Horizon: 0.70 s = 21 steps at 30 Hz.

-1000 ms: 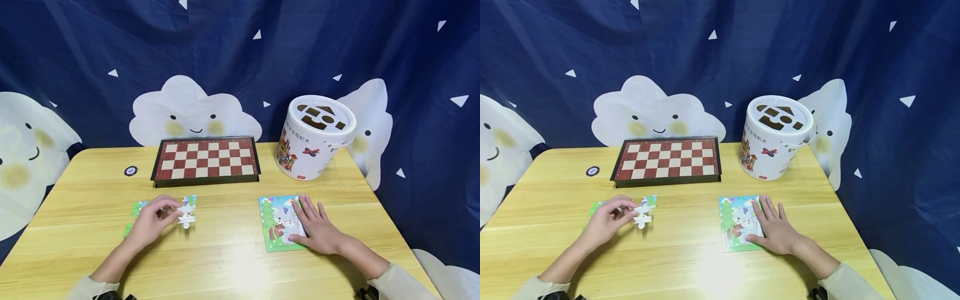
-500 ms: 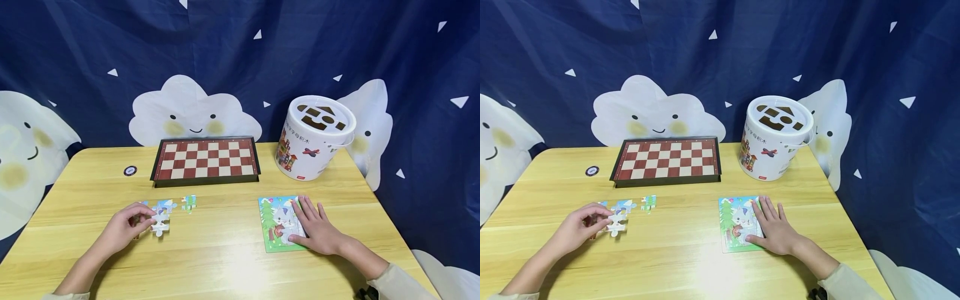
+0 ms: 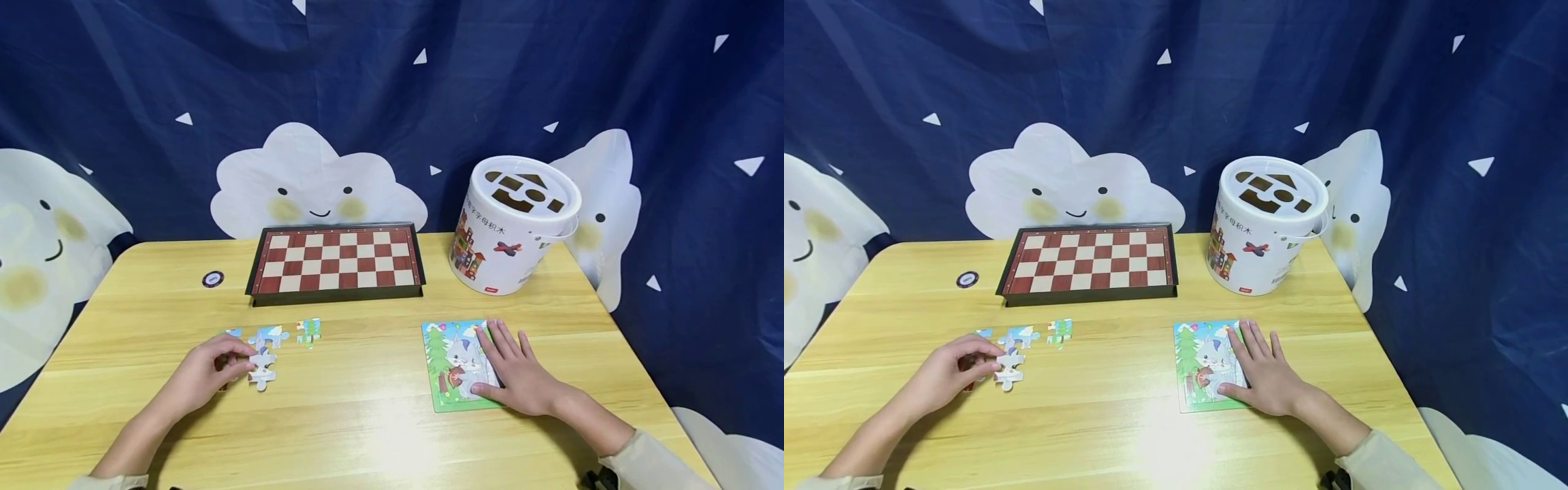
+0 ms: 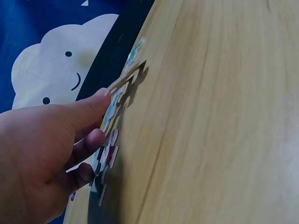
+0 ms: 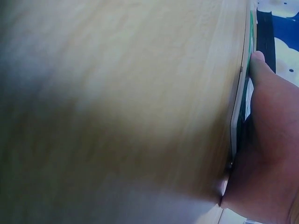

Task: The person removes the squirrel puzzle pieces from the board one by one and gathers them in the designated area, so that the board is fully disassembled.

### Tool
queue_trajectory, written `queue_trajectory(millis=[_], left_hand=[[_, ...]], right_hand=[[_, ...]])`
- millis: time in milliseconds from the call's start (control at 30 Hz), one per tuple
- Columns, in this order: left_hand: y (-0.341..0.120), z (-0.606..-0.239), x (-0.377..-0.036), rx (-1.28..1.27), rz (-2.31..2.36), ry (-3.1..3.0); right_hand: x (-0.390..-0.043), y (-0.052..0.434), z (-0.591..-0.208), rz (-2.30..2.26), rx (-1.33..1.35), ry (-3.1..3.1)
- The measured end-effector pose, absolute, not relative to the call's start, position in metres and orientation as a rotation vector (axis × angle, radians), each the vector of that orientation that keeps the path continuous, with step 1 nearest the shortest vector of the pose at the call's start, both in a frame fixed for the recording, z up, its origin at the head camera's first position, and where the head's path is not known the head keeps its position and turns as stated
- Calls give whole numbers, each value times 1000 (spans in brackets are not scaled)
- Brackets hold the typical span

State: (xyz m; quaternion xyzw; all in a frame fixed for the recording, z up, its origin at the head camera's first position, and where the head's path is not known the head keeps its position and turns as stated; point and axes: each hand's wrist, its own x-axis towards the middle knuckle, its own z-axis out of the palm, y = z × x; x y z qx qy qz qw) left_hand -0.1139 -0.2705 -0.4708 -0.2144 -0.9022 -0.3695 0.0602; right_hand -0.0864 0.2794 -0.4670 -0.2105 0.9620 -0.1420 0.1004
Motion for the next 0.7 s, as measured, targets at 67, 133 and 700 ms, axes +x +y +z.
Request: queue_trajectory(millis=[67, 133, 700], left_hand=[[-270, -470, -115, -660, -1123, -2741], [-270, -470, -116, -669, -1122, -2744], [-234, -431, -127, -799, -1183, -2685]], right_hand=[[-86, 279, -467, -423, -621, 2844], [-86, 279, -467, -424, -622, 2845], [-85, 279, -465, -397, -638, 2876]])
